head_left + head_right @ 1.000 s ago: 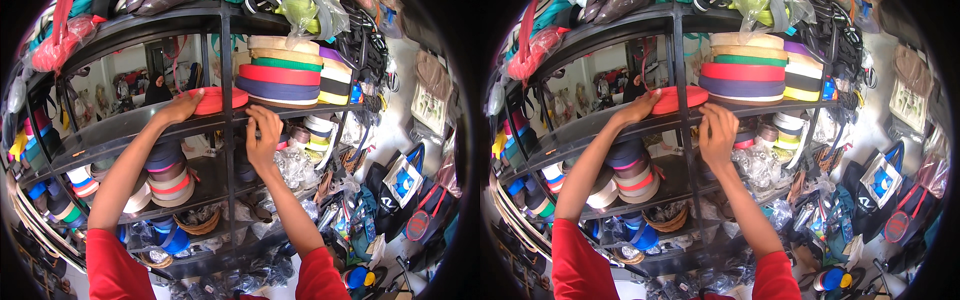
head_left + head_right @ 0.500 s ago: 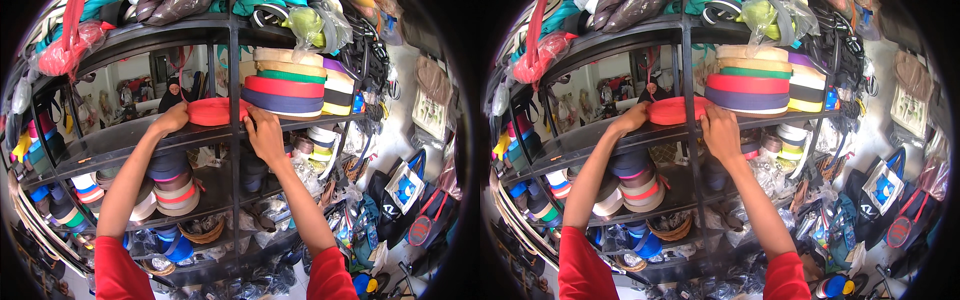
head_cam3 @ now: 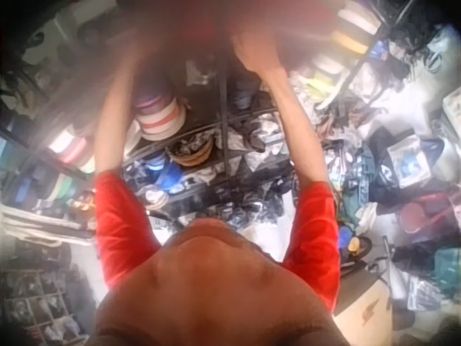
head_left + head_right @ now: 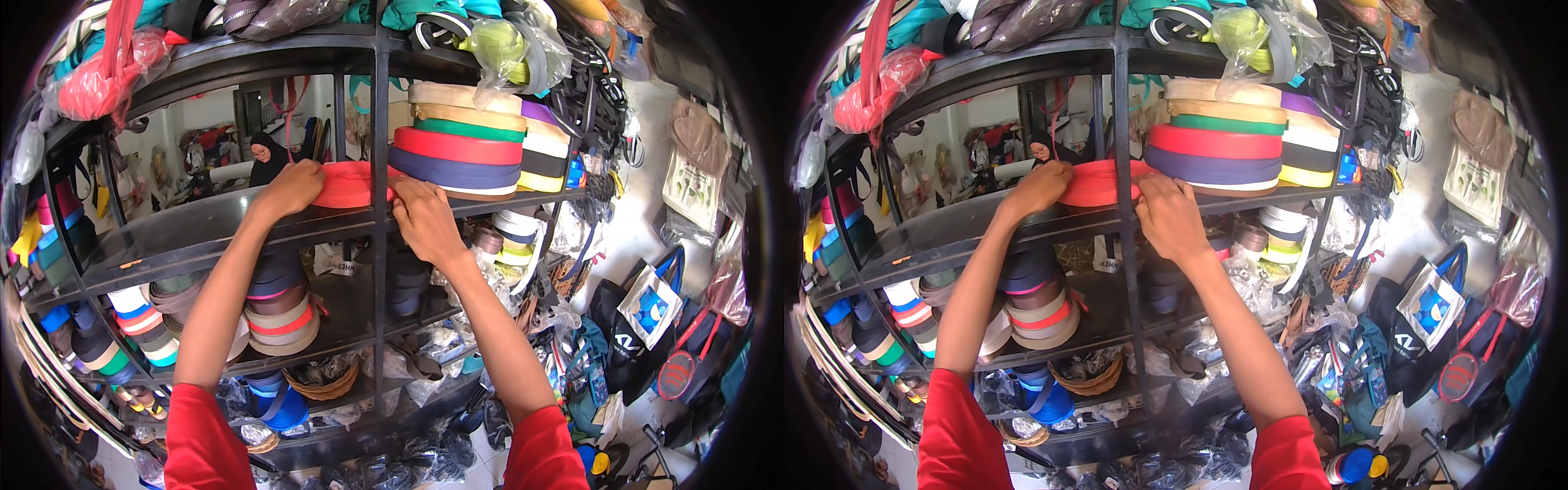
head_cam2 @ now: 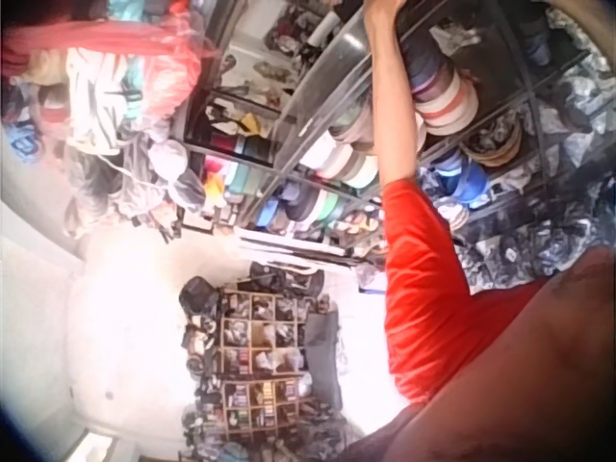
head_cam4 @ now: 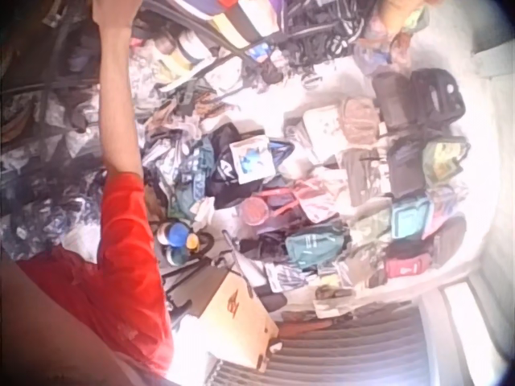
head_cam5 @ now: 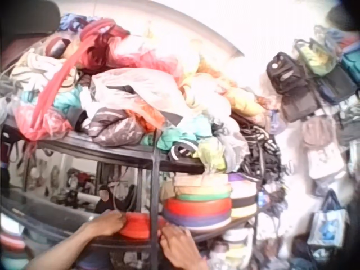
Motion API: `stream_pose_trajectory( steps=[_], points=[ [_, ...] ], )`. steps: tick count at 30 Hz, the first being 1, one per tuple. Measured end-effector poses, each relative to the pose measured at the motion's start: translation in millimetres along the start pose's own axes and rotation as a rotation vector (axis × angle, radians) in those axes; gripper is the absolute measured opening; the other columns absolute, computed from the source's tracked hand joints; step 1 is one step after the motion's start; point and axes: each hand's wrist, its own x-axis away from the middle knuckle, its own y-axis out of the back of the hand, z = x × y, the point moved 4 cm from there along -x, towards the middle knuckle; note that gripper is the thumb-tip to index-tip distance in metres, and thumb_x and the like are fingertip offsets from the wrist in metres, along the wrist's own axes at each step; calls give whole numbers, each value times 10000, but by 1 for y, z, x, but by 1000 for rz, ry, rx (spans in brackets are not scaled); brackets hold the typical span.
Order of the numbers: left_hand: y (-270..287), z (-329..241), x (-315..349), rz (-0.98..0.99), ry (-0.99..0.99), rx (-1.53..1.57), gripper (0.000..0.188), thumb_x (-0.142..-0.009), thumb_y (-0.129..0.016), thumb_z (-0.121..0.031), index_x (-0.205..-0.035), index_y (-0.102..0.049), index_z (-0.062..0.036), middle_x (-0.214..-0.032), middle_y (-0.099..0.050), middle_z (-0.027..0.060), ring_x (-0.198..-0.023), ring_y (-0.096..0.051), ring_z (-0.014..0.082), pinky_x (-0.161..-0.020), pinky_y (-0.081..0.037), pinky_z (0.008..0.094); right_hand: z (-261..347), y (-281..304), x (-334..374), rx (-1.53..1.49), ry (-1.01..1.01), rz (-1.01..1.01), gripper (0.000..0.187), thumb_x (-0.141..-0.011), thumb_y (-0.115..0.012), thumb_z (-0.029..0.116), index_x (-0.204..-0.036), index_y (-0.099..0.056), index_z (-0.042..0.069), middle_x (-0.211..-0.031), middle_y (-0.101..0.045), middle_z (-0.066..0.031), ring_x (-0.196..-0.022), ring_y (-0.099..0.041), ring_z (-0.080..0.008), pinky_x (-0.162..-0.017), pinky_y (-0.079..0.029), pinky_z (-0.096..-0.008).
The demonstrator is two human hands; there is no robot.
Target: The person picks up and organizes several rolls of colored webbing from a shelf and a chair, arranging colors such as tan, purple, red, green, and blue.
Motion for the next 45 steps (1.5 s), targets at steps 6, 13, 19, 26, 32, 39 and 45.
stream_pose_trajectory(
  steps=[6,13,19,26,32,39,45],
  points=[
    [-32,-4,-36,196,-149,-18,593,-1049,-290,-433,-1446,-400,-6,-1516,-373,207,-1407,-347,337,-1161,-266,385,34,20,9,-46,-17,-211,324,-916,-510,106,-1207,-578,-18,-1195,-617,-199,-1140,-557,-336,-1005,-372,-450],
    [-31,-24,-57,317,-180,-12,561,-1026,-330,-428,-1453,-426,-77,-1464,-461,167,-1328,-452,269,-1130,-319,388,81,56,179,-268,-400,-70,268,-912,-548,96,-1161,-605,12,-1154,-629,-172,-1067,-579,-349,-971,-409,-449],
    [-81,-128,10,68,-596,245,556,-1013,-357,-421,-1404,-457,-40,-1402,-508,178,-1251,-517,276,-1074,-384,405,163,53,461,-319,-1155,176,269,-902,-553,180,-1142,-648,105,-1051,-687,-182,-975,-661,-379,-880,-513,-468],
    [-281,-202,81,212,-677,224,533,-1000,-382,-412,-1351,-491,-26,-1354,-537,187,-1206,-546,276,-1030,-418,404,374,74,817,-352,-2259,209,396,-853,-614,322,-1128,-685,46,-1113,-698,-152,-1046,-651,-323,-875,-519,-463],
    [-312,-239,109,240,-709,199,516,-988,-404,-404,-1306,-520,-14,-1312,-562,195,-1167,-570,276,-992,-447,403,675,137,875,687,-2852,-1226,447,-800,-678,371,-1120,-709,61,-1137,-687,-182,-1063,-655,-346,-937,-496,-412],
    [-301,-237,105,157,-646,246,498,-975,-429,-395,-1253,-555,0,-1264,-591,204,-1122,-598,276,-948,-481,402,845,118,862,1503,-2469,-2268,813,-706,-804,414,-1293,-474,-39,-1219,-583,-247,-1168,-556,-367,-988,-434,-436],
    [-276,-223,111,49,-583,329,485,-964,-451,-387,-1208,-584,12,-1223,-616,211,-1084,-622,276,-910,-510,401,897,161,918,1434,-2422,-2349,1017,-602,-876,470,-1359,-429,-39,-1313,-543,-247,-1250,-521,-360,-1070,-400,-408]
  ],
)
